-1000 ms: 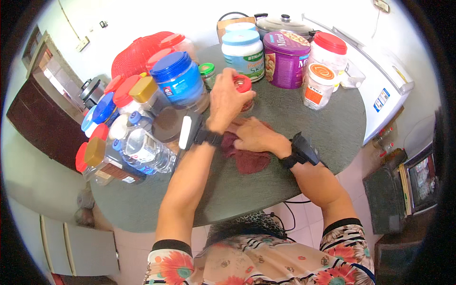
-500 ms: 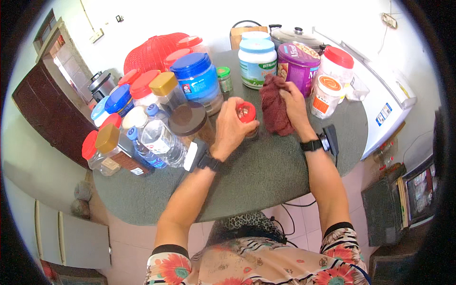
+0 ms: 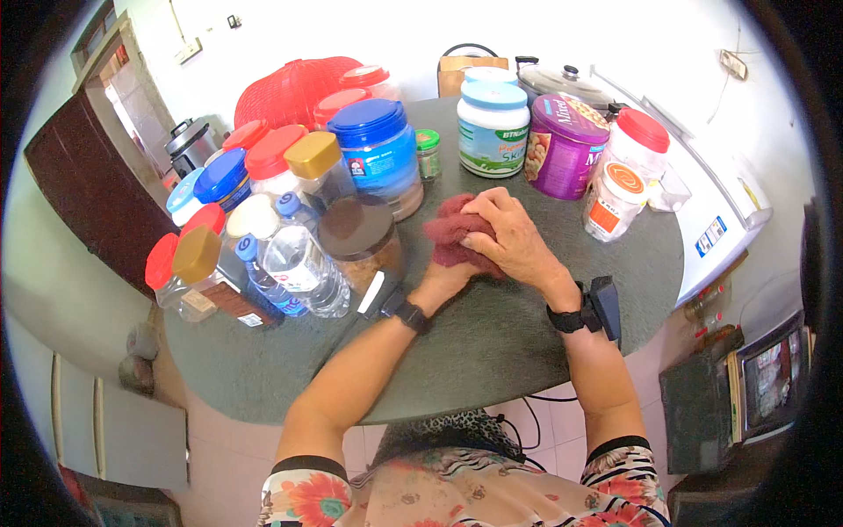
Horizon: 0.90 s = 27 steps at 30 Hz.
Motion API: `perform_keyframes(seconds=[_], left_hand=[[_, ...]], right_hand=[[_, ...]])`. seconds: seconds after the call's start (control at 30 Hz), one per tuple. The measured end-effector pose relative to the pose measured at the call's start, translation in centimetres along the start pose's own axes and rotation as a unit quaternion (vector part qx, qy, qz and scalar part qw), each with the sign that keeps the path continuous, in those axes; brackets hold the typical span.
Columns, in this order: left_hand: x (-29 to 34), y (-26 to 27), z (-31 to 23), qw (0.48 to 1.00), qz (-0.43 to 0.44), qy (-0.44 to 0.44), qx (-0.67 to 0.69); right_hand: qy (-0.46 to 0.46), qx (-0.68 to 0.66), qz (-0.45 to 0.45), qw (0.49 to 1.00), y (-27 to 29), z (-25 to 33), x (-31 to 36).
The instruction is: The person wipes several plastic containers and jars on a table with a cloth, handling each item one at a time to clean the sides and lids.
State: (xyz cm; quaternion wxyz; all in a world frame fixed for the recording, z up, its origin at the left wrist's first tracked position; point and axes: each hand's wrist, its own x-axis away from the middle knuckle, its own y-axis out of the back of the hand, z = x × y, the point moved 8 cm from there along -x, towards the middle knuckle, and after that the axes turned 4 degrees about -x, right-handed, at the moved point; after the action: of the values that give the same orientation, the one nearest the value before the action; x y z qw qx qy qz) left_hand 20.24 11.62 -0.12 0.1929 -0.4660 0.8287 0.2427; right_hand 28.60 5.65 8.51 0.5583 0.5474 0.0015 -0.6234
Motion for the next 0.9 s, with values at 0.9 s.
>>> perform_keyframes(seconds=[0.9], left_hand=[[0.2,-0.3,1.2,0.992,-0.045,0.092,-0.073]], right_hand=[[-0.351,-0.633,-0.073,0.687,-5.0,-10.0,2.2]])
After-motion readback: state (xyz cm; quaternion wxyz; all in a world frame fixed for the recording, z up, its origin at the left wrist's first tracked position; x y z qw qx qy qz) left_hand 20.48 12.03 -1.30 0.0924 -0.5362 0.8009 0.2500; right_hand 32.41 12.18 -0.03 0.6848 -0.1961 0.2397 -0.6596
